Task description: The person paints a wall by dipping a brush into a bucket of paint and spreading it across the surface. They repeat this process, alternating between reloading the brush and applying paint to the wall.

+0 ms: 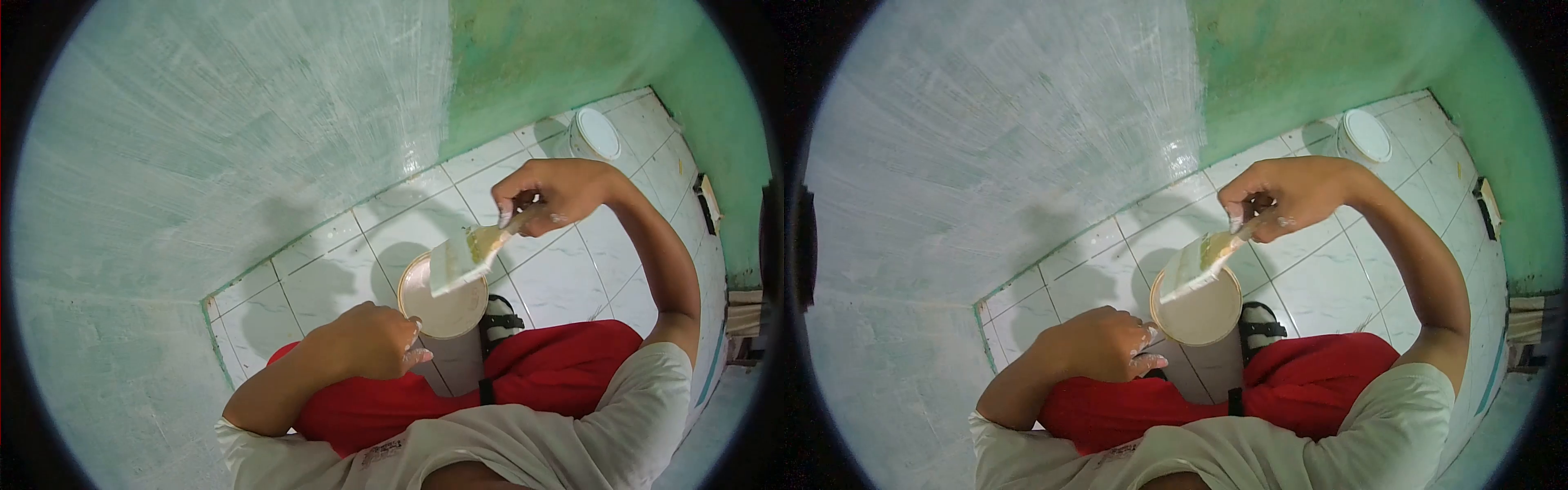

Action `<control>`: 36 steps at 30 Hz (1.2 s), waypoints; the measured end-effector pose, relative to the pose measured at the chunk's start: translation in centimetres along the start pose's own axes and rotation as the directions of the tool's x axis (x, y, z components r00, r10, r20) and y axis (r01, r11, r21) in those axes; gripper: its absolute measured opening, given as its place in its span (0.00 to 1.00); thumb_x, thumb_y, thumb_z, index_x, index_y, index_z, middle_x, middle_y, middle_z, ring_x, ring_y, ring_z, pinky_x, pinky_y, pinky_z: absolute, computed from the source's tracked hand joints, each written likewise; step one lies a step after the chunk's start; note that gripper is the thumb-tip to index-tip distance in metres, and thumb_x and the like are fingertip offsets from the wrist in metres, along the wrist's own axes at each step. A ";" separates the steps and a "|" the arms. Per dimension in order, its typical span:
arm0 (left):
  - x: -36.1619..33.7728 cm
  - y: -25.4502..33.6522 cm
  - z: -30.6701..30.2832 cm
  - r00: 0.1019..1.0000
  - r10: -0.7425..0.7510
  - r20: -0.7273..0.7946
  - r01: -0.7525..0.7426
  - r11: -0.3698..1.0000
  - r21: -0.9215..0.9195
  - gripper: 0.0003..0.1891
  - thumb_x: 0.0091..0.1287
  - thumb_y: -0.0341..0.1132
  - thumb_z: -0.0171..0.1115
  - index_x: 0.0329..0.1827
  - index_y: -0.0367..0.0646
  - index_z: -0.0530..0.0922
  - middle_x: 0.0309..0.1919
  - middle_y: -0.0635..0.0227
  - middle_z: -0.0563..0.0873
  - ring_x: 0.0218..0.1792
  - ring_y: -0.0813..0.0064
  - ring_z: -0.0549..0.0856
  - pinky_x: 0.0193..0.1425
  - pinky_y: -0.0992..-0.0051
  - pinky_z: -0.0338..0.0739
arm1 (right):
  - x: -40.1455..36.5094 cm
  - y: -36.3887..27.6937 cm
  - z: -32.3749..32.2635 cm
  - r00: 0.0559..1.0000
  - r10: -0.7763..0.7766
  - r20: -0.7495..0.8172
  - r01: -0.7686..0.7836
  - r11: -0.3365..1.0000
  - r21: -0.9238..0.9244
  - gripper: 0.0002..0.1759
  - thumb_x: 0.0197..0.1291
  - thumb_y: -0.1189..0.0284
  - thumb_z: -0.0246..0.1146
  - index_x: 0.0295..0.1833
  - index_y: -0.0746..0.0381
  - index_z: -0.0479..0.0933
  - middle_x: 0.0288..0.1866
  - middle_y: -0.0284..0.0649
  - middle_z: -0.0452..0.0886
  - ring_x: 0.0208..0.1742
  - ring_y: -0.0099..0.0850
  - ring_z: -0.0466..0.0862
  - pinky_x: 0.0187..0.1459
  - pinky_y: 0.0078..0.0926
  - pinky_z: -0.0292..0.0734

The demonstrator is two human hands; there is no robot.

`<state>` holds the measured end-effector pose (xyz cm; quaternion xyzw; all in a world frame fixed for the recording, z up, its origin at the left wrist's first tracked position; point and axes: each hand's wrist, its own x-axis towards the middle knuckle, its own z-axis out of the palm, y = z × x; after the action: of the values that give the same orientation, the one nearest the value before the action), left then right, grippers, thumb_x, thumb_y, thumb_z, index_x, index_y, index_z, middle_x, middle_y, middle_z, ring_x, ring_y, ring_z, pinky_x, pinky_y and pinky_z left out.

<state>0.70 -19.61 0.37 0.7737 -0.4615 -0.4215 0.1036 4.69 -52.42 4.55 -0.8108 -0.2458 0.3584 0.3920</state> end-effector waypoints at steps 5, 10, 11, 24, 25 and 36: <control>-0.5 0.4 -0.8 0.990 -0.081 0.119 0.078 0.997 0.025 0.27 0.74 0.56 0.57 0.37 0.34 0.83 0.33 0.47 0.87 0.39 0.45 0.86 0.47 0.53 0.79 | -4.3 -6.2 -2.2 0.981 -0.077 -0.176 0.058 0.992 -0.113 0.13 0.49 0.83 0.69 0.41 0.66 0.75 0.31 0.32 0.78 0.33 0.21 0.75 0.36 0.24 0.72; -0.7 0.2 -0.3 0.983 -0.112 0.144 0.104 0.993 0.059 0.29 0.75 0.58 0.54 0.43 0.34 0.83 0.38 0.45 0.87 0.43 0.44 0.86 0.51 0.53 0.79 | -7.2 -11.5 -3.4 0.846 -0.201 -0.494 0.116 0.974 -0.196 0.20 0.46 0.86 0.69 0.49 0.67 0.80 0.43 0.37 0.84 0.41 0.24 0.82 0.46 0.25 0.79; -0.7 0.2 -0.4 0.980 -0.118 0.161 0.109 0.992 0.062 0.30 0.75 0.59 0.53 0.47 0.33 0.82 0.40 0.45 0.87 0.45 0.44 0.86 0.53 0.53 0.79 | -7.4 -11.8 -4.0 0.795 -0.337 -0.505 0.173 0.923 -0.343 0.22 0.49 0.85 0.67 0.54 0.67 0.80 0.50 0.41 0.84 0.49 0.28 0.84 0.54 0.28 0.81; -1.9 -1.1 0.3 0.996 -0.062 0.064 0.059 0.997 0.051 0.27 0.77 0.56 0.53 0.52 0.37 0.81 0.40 0.46 0.88 0.42 0.44 0.86 0.49 0.54 0.79 | -1.2 -20.0 -8.5 0.196 -0.721 -0.665 -0.303 0.601 -0.740 0.23 0.62 0.76 0.66 0.63 0.60 0.77 0.47 0.51 0.82 0.46 0.49 0.83 0.50 0.43 0.77; -2.0 -1.3 0.4 0.996 -0.061 0.063 0.057 0.997 0.052 0.27 0.77 0.56 0.53 0.52 0.37 0.81 0.40 0.46 0.88 0.42 0.44 0.86 0.49 0.54 0.79 | -0.4 -20.1 -9.1 0.196 -0.721 -0.665 -0.305 0.600 -0.740 0.23 0.62 0.76 0.66 0.63 0.60 0.77 0.47 0.51 0.82 0.46 0.49 0.83 0.50 0.43 0.77; -4.5 -2.0 0.7 0.999 0.038 -0.020 -0.037 0.999 0.025 0.29 0.77 0.57 0.52 0.44 0.34 0.80 0.36 0.45 0.86 0.41 0.42 0.85 0.49 0.53 0.78 | 10.7 -14.4 -10.7 -0.183 -0.666 -0.724 -0.071 0.743 -0.665 0.24 0.60 0.75 0.67 0.62 0.63 0.76 0.47 0.56 0.82 0.47 0.56 0.83 0.50 0.44 0.78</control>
<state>0.49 -14.70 1.35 0.7703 -0.4800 -0.4059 0.1068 17.93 -41.82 16.70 -0.7731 -0.1557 -0.5403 0.2935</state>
